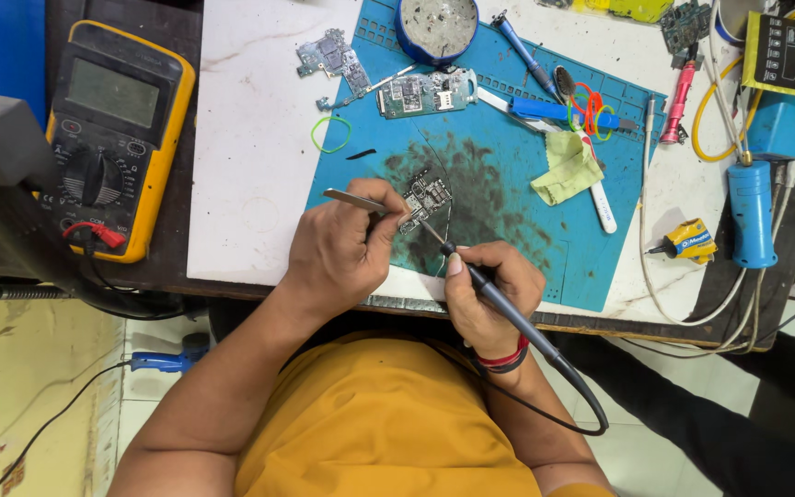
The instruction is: The person solders components on a phone motherboard, holding the board steady with a tool in one hand while applying a soldering iron to the board with the other hand. They reposition the board and continue soldering different points on it throughout the clip.
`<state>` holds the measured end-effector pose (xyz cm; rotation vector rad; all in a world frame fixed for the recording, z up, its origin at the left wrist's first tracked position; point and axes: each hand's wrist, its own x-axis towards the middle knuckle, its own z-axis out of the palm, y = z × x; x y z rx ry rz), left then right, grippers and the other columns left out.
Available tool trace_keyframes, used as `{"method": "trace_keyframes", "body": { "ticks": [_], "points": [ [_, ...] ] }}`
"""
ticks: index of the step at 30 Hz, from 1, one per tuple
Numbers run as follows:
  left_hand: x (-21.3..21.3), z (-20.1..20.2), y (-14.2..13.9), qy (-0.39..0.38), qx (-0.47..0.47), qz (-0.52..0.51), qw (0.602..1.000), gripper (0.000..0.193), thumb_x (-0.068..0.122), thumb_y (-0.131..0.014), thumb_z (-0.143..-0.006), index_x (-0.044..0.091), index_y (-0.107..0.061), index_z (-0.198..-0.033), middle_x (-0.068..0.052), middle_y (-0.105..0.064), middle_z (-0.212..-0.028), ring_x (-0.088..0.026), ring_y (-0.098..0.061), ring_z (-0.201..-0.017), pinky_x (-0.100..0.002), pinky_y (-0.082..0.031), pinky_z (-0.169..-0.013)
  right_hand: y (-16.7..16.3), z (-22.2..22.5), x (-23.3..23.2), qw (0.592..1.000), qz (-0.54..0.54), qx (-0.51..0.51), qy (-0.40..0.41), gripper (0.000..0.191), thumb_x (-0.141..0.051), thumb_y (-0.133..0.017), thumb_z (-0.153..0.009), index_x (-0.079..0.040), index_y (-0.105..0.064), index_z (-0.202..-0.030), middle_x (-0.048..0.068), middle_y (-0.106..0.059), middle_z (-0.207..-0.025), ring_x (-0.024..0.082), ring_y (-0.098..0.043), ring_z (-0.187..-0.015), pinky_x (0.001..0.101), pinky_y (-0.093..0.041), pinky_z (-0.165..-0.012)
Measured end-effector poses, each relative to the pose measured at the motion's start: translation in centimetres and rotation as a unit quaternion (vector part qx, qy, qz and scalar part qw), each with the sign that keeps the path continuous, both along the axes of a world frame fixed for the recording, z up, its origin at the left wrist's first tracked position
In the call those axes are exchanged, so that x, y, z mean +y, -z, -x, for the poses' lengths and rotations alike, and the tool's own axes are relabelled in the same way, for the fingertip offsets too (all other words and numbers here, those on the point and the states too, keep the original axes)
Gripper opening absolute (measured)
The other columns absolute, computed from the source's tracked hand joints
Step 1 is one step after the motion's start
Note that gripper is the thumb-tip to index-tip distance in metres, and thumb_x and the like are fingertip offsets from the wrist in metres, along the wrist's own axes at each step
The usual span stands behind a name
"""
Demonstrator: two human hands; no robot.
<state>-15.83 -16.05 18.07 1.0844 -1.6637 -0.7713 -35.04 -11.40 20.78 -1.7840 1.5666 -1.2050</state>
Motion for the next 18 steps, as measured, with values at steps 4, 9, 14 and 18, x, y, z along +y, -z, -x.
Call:
{"method": "trace_keyframes", "body": {
  "ticks": [4, 9, 14, 18],
  "points": [
    [-0.04, 0.05, 0.08, 0.003, -0.002, 0.004, 1.000, 0.022, 0.001, -0.070, -0.099, 0.005, -0.052, -0.111, -0.008, -0.070, -0.093, -0.026, -0.072, -0.076, -0.036, -0.055, -0.064, 0.00, -0.03, 0.09, 1.000, -0.008, -0.008, 0.004, 0.008, -0.003, -0.072, -0.095, 0.002, -0.066, -0.095, 0.005, -0.067, -0.078, 0.008, -0.061, -0.066, 0.0223, -0.047, -0.061],
    [-0.05, 0.06, 0.08, 0.002, 0.001, 0.000, 1.000, 0.022, 0.001, -0.070, -0.099, 0.005, -0.052, -0.111, -0.008, -0.071, -0.094, -0.026, -0.073, -0.078, -0.035, -0.056, -0.065, 0.07, -0.03, 0.02, 1.000, -0.005, 0.001, 0.003, 0.008, -0.003, -0.072, -0.094, 0.001, -0.066, -0.095, 0.005, -0.067, -0.077, 0.007, -0.060, -0.065, 0.0223, -0.046, -0.060],
    [-0.03, 0.03, 0.05, 0.002, 0.004, -0.010, 1.000, 0.022, 0.001, -0.070, -0.099, 0.005, -0.052, -0.111, -0.008, -0.071, -0.093, -0.025, -0.073, -0.077, -0.035, -0.056, -0.064, 0.05, -0.04, -0.03, 1.000, 0.000, 0.007, 0.001, 0.008, -0.003, -0.073, -0.093, 0.001, -0.066, -0.094, 0.005, -0.066, -0.076, 0.007, -0.060, -0.064, 0.0224, -0.045, -0.060],
    [-0.07, 0.10, 0.03, 0.000, 0.003, -0.006, 1.000, 0.022, 0.000, -0.070, -0.098, 0.005, -0.052, -0.111, -0.008, -0.071, -0.093, -0.025, -0.073, -0.077, -0.035, -0.055, -0.064, 0.13, -0.04, -0.08, 1.000, 0.001, 0.008, 0.008, 0.008, -0.003, -0.073, -0.093, 0.001, -0.066, -0.094, 0.004, -0.066, -0.075, 0.007, -0.060, -0.064, 0.0223, -0.046, -0.059]
  ]
}}
